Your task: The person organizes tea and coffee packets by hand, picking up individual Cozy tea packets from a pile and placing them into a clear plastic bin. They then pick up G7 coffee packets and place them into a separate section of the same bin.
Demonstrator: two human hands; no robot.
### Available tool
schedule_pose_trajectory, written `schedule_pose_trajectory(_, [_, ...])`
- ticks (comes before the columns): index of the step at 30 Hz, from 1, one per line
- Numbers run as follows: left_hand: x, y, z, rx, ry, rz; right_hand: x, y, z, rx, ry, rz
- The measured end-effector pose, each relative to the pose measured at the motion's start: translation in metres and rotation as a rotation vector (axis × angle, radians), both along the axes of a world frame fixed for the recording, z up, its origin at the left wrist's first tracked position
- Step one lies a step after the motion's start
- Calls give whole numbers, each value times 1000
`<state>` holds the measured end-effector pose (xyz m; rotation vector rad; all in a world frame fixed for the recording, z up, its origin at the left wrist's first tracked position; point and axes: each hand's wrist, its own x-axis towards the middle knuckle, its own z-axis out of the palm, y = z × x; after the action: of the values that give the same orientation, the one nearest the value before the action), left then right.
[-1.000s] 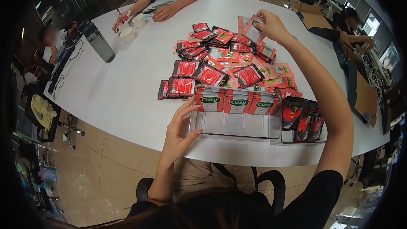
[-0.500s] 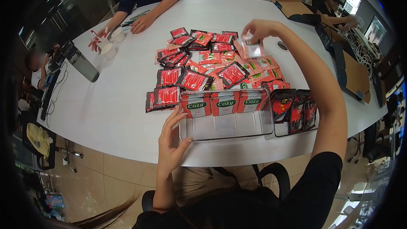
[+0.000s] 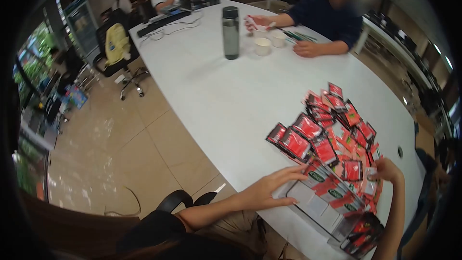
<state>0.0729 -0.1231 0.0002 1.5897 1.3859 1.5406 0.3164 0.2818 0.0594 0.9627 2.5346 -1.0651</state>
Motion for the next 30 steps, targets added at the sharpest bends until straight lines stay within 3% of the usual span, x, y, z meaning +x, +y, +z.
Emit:
schedule_pose_trajectory(1, [1,1,-2,19,-5,9,13,26,-19,124,-15,0])
schedule_pose_trajectory(3, [1,2,-5,47,-20,0,5,3,1,500,-27,97])
schedule_pose_trajectory(6, [1,0,-3,16,-46,-35,-5,-44,30,803,43,-87])
schedule_pose_trajectory(9, [3,1,-3,57,-50,-7,-14,-77,46,1096,166,-106])
schedule_pose_trajectory(13, [6,0,-1,204,-43,71,-33,-147,80,1328,203,-27])
schedule_pose_trajectory(19, [14,-7,13,521,60,225,-52,-267,94,1679,658,211])
schedule_pose_trajectory(23, [20,-13,37,626,148,274,-48,-323,101,1446,614,480])
schedule_pose_trajectory(27, [13,-25,41,536,332,66,-54,-348,104,1204,654,695])
schedule_pose_trajectory(30, [16,-36,37,402,247,-67,-59,-351,97,1177,700,803])
